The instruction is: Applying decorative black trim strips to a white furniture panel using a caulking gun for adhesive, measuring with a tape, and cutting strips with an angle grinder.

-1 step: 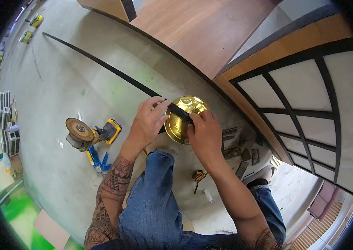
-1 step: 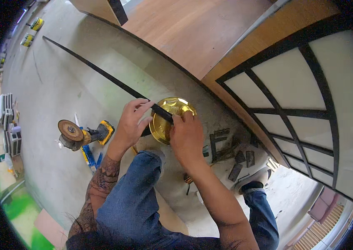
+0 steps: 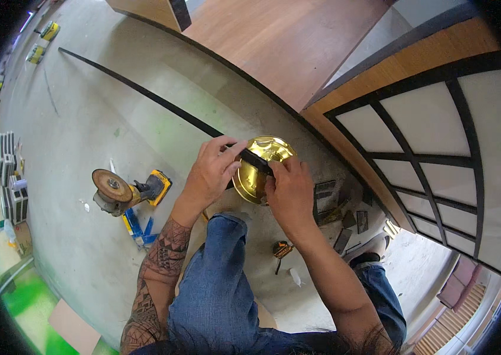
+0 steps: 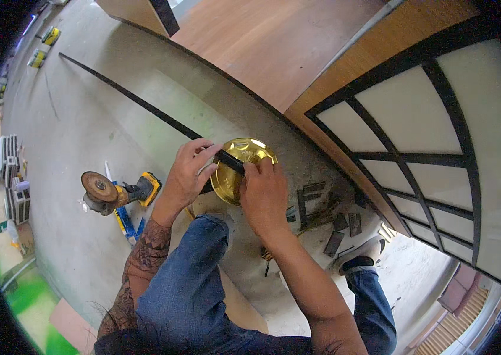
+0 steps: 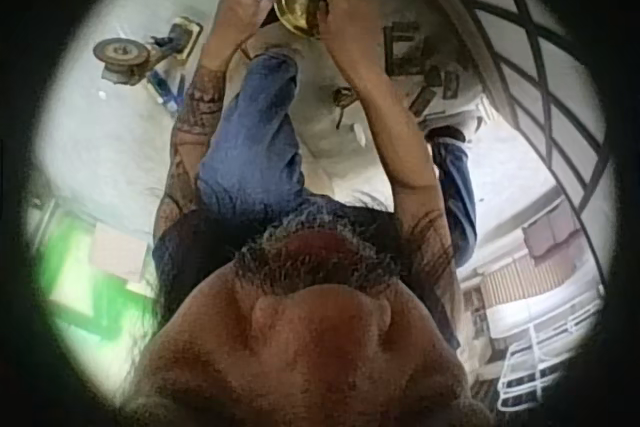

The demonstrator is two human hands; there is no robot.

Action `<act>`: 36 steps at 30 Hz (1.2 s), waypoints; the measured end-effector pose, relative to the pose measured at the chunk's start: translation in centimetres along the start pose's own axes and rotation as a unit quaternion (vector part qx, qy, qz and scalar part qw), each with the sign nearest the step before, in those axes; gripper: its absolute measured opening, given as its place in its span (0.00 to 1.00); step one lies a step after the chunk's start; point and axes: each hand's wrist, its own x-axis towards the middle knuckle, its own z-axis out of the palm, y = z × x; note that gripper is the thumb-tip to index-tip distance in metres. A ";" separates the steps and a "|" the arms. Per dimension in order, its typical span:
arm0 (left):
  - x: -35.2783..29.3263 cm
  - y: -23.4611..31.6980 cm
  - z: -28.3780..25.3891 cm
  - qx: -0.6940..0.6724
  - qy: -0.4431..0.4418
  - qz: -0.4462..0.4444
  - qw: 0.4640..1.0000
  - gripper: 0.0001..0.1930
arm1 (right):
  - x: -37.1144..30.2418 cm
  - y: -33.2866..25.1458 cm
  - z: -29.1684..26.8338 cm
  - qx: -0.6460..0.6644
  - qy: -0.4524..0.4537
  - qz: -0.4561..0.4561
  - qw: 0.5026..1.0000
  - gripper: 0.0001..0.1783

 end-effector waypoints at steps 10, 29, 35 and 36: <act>3.0 -1.2 0.6 0.068 -0.062 0.078 0.993 0.21 | -0.7 -3.5 3.2 0.049 0.127 -0.007 0.991 0.21; 3.9 0.5 0.5 0.087 -0.120 0.057 0.987 0.25 | -0.6 -2.2 4.0 -0.013 0.141 0.071 0.987 0.23; 3.9 0.5 0.8 0.085 -0.119 0.052 0.988 0.24 | -0.5 -1.8 4.0 -0.042 0.145 0.064 0.987 0.18; 3.9 0.6 0.9 0.084 -0.119 0.049 0.988 0.24 | -0.5 -1.8 4.0 -0.043 0.146 0.060 0.986 0.18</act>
